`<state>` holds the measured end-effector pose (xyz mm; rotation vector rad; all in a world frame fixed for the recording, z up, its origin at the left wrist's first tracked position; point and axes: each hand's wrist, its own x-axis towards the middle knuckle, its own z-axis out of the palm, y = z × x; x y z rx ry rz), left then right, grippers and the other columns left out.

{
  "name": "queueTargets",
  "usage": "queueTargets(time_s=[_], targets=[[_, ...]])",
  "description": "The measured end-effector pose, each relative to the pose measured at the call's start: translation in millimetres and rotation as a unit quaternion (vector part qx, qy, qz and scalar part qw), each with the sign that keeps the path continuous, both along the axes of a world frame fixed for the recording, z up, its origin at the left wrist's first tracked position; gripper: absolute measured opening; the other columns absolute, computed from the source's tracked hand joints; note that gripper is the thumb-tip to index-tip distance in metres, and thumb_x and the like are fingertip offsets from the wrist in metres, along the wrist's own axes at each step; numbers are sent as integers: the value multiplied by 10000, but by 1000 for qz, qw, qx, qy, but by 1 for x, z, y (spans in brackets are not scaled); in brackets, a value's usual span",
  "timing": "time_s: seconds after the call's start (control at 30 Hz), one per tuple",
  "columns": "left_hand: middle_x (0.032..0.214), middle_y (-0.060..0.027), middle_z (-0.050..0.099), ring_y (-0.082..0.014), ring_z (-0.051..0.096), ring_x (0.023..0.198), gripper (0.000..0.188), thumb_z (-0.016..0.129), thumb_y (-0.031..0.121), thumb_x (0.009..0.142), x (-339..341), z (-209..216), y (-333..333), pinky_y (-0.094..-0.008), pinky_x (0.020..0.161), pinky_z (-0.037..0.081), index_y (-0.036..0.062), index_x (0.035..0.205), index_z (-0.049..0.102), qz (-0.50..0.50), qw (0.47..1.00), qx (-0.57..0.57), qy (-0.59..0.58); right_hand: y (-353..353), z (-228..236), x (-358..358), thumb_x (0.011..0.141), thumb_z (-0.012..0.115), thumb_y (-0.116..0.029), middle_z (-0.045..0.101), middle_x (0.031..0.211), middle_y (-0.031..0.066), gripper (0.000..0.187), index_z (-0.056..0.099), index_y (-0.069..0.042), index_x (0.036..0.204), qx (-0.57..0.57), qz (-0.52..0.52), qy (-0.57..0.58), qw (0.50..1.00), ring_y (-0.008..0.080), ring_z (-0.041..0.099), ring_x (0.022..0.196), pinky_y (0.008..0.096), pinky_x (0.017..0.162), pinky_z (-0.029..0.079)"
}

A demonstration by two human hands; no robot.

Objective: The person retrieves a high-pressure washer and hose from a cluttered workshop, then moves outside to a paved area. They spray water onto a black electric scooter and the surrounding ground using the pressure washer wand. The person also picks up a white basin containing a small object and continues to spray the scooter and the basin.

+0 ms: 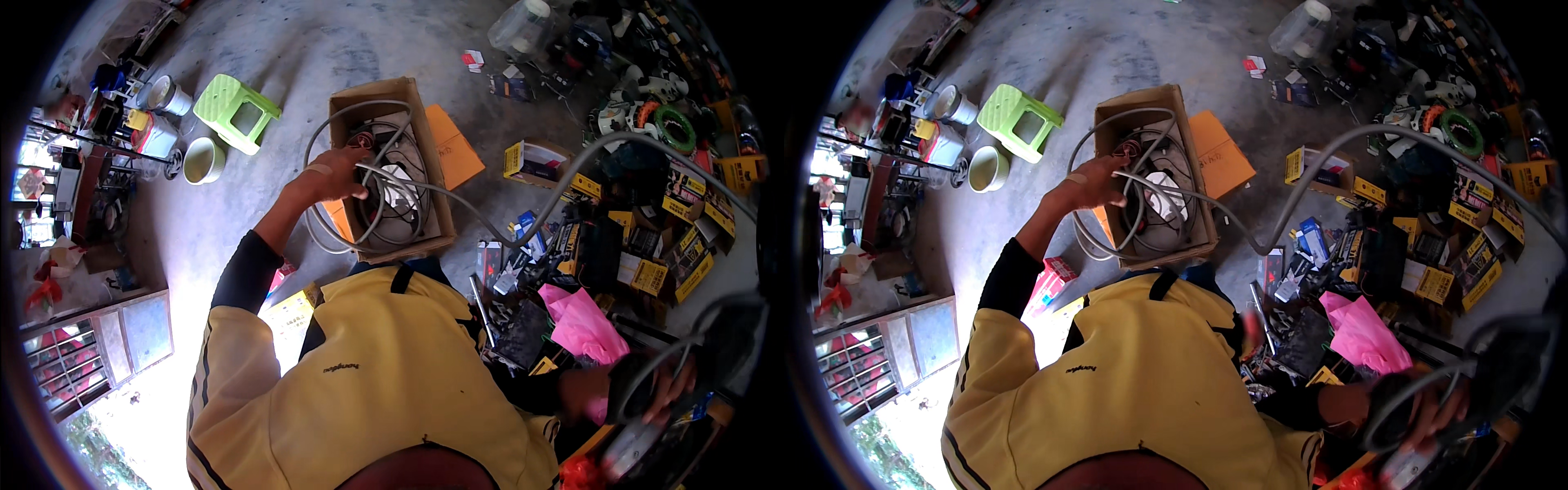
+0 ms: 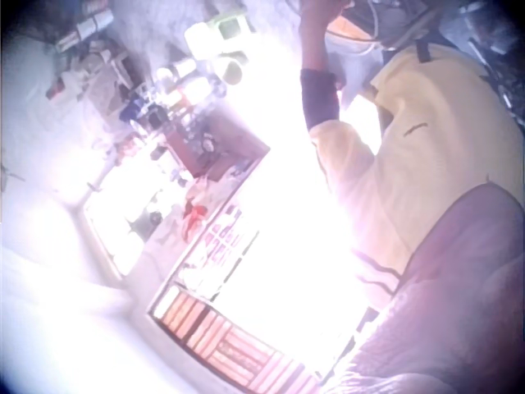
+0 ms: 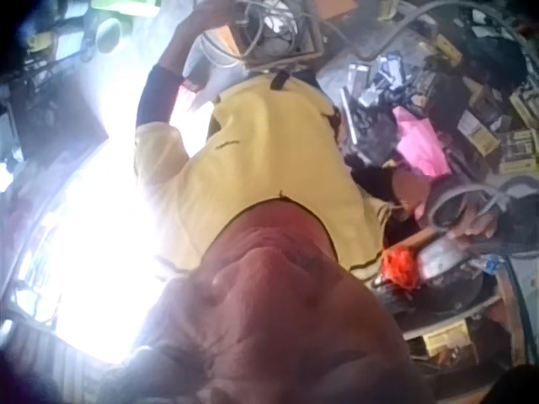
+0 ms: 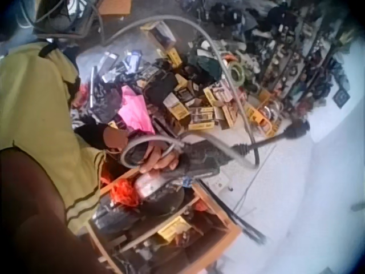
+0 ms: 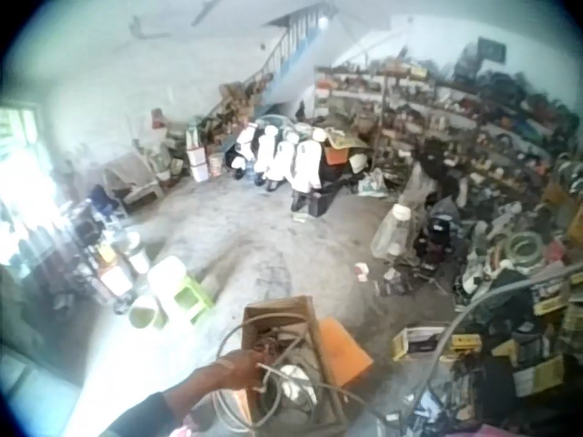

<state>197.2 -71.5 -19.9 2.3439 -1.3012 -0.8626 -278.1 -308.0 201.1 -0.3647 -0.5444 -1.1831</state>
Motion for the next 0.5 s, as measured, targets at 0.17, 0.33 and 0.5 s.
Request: queueTargets(time_s=[0.17,0.33,0.5], targets=[[1093,-174,711,-286,700,1035,360,758,122,840,7,16,1,-381,886,544,-3,1165,667,50,997,-47,33,-21,-25,20,794,711,27,486,927,45,543,371,-48,1210,-15,-59,232,971,150,555,582,311,584,464],[1052,-149,698,-304,680,1025,228,719,111,868,18,30,16,-395,891,524,17,1070,669,73,981,-169,-61,-39,-55,38,917,621,71,417,997,59,482,331,-56,1280,-31,69,286,955,185,521,815,342,758,396],[1064,-116,676,-284,669,1007,201,685,77,903,-18,50,17,-379,870,524,42,1096,644,89,963,-226,-116,-55,-66,51,935,581,62,395,993,61,438,335,-50,1280,10,84,267,960,188,496,827,356,779,375]])
